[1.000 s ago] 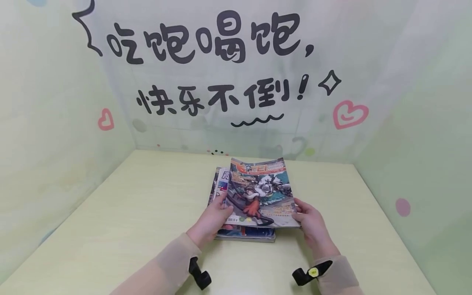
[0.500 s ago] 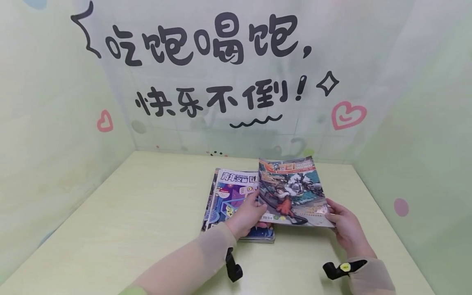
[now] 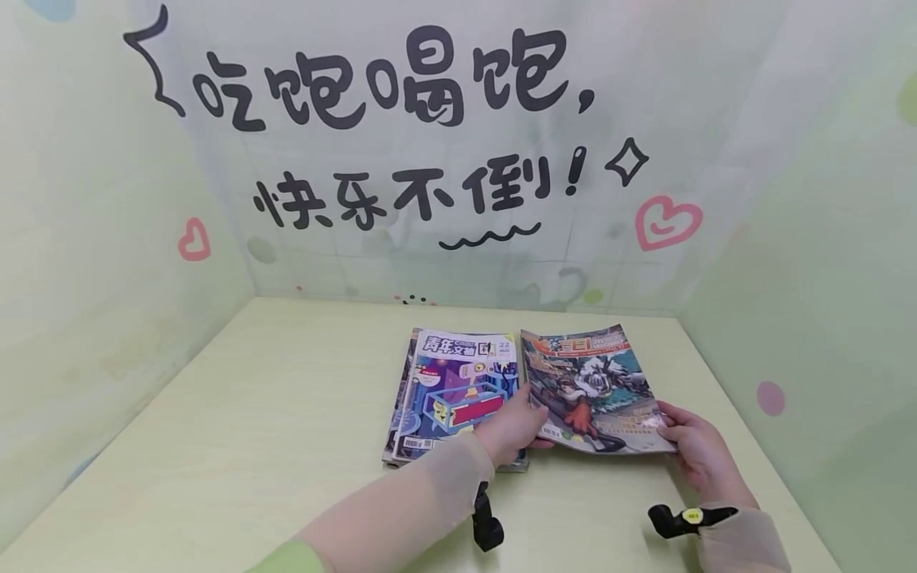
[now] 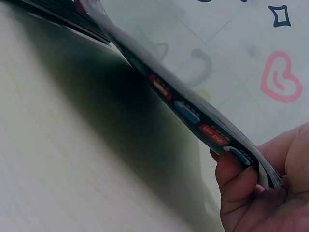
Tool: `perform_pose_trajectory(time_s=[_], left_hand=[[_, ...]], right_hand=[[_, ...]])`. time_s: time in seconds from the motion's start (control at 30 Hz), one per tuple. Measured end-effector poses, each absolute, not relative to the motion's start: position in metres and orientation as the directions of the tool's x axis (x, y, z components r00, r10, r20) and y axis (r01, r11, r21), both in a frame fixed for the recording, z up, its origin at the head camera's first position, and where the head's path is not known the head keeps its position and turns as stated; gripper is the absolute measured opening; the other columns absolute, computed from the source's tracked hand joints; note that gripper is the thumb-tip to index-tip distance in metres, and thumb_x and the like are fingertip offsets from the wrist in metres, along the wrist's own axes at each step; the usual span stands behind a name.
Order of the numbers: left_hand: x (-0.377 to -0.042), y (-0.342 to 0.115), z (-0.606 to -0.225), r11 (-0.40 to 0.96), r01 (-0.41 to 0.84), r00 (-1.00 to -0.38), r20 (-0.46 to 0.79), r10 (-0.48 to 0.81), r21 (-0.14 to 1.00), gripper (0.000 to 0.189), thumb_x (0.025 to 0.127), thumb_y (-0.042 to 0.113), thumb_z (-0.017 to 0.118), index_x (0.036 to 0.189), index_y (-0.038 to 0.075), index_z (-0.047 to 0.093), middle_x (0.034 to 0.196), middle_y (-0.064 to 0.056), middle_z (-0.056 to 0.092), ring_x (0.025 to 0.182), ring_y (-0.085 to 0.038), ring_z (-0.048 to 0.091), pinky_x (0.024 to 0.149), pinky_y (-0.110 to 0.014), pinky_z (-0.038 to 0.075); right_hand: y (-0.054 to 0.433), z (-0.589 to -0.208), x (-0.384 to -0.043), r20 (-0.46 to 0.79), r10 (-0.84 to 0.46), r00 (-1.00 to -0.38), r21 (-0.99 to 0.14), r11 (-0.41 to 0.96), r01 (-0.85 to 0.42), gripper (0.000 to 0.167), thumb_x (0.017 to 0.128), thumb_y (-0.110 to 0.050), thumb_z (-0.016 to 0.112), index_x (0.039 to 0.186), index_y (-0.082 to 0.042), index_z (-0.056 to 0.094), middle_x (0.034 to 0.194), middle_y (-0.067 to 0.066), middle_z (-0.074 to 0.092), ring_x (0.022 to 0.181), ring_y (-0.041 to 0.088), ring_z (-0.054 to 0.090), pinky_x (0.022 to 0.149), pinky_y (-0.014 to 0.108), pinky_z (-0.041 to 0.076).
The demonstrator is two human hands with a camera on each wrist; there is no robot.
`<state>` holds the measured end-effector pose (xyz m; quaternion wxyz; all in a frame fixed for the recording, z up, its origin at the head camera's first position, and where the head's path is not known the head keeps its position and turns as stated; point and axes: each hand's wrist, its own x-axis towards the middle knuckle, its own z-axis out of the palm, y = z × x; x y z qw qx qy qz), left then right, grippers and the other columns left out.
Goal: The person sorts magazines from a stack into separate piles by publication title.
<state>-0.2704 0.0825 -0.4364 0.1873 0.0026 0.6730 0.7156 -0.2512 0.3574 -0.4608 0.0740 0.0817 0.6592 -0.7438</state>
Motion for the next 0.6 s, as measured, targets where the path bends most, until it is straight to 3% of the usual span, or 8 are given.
perform_pose_trajectory(time_s=[0.07,0.13,0.23,0.33,0.4,0.5,0.6], left_hand=[[-0.269,0.085,-0.438,0.002,-0.257,-0.928,-0.247,0.278,0.967,0.051,0.099,0.006,0.045,0.148,0.01,0.032,0.132,-0.013,0.051,0.096,-0.026,0.061,0.074,-0.042,0.054],[-0.267,0.088,-0.438,0.043,-0.237,-0.932,-0.24,0.271,0.97,0.046,0.096,0.005,0.049,0.141,0.011,0.042,0.126,-0.009,0.055,0.098,-0.023,0.057,0.079,-0.041,0.051],[-0.264,0.092,-0.438,0.064,-0.225,-0.926,-0.234,0.295,0.972,0.038,0.093,0.004,0.053,0.13,0.014,0.055,0.125,-0.005,0.056,0.106,-0.022,0.051,0.094,-0.043,0.044],[-0.263,0.093,-0.437,0.028,-0.246,-0.908,-0.24,0.343,0.969,0.038,0.094,0.005,0.053,0.131,0.015,0.057,0.133,-0.004,0.053,0.119,-0.022,0.046,0.105,-0.047,0.035],[-0.263,0.094,-0.438,0.009,-0.272,-0.894,-0.256,0.367,0.962,0.037,0.096,0.007,0.052,0.132,0.013,0.055,0.135,-0.005,0.051,0.123,-0.023,0.045,0.108,-0.049,0.033],[-0.264,0.095,-0.438,0.02,-0.312,-0.888,-0.299,0.35,0.95,0.039,0.094,0.007,0.053,0.133,0.007,0.053,0.132,-0.005,0.052,0.117,-0.024,0.047,0.105,-0.049,0.035],[-0.264,0.096,-0.436,0.042,-0.341,-0.89,-0.337,0.307,0.939,0.045,0.091,0.003,0.055,0.136,0.0,0.048,0.128,-0.006,0.051,0.107,-0.027,0.047,0.097,-0.047,0.039]], right_hand=[[0.357,-0.461,-0.254,-0.228,0.018,-0.974,-0.972,-0.059,0.227,0.058,0.096,0.005,0.044,0.15,-0.001,0.024,0.088,-0.016,0.061,0.081,0.001,0.062,0.074,0.02,0.053],[0.356,-0.46,-0.257,-0.24,0.055,-0.969,-0.97,0.015,0.241,0.062,0.096,0.004,0.044,0.148,0.008,0.009,0.09,-0.015,0.061,0.08,-0.002,0.06,0.073,0.019,0.052],[0.354,-0.459,-0.26,-0.25,0.121,-0.961,-0.954,0.14,0.266,0.061,0.097,-0.001,0.045,0.148,0.009,0.012,0.109,0.01,0.061,0.079,-0.006,0.055,0.071,0.016,0.05],[0.352,-0.459,-0.263,-0.251,0.191,-0.949,-0.919,0.26,0.296,0.057,0.099,-0.006,0.044,0.148,0.008,0.019,0.139,0.032,0.037,0.09,0.002,0.052,0.069,0.014,0.047],[0.35,-0.46,-0.265,-0.244,0.222,-0.944,-0.903,0.303,0.305,0.055,0.1,-0.009,0.042,0.147,0.009,0.021,0.146,0.034,0.027,0.102,0.014,0.05,0.07,0.014,0.043],[0.348,-0.462,-0.266,-0.23,0.275,-0.933,-0.895,0.318,0.314,0.053,0.101,-0.012,0.041,0.147,0.008,0.024,0.147,0.034,0.026,0.12,0.031,0.04,0.069,0.012,0.039],[0.345,-0.462,-0.267,-0.212,0.335,-0.918,-0.901,0.298,0.317,0.053,0.099,-0.013,0.043,0.145,0.01,0.027,0.146,0.034,0.028,0.125,0.035,0.035,0.067,0.011,0.037]])
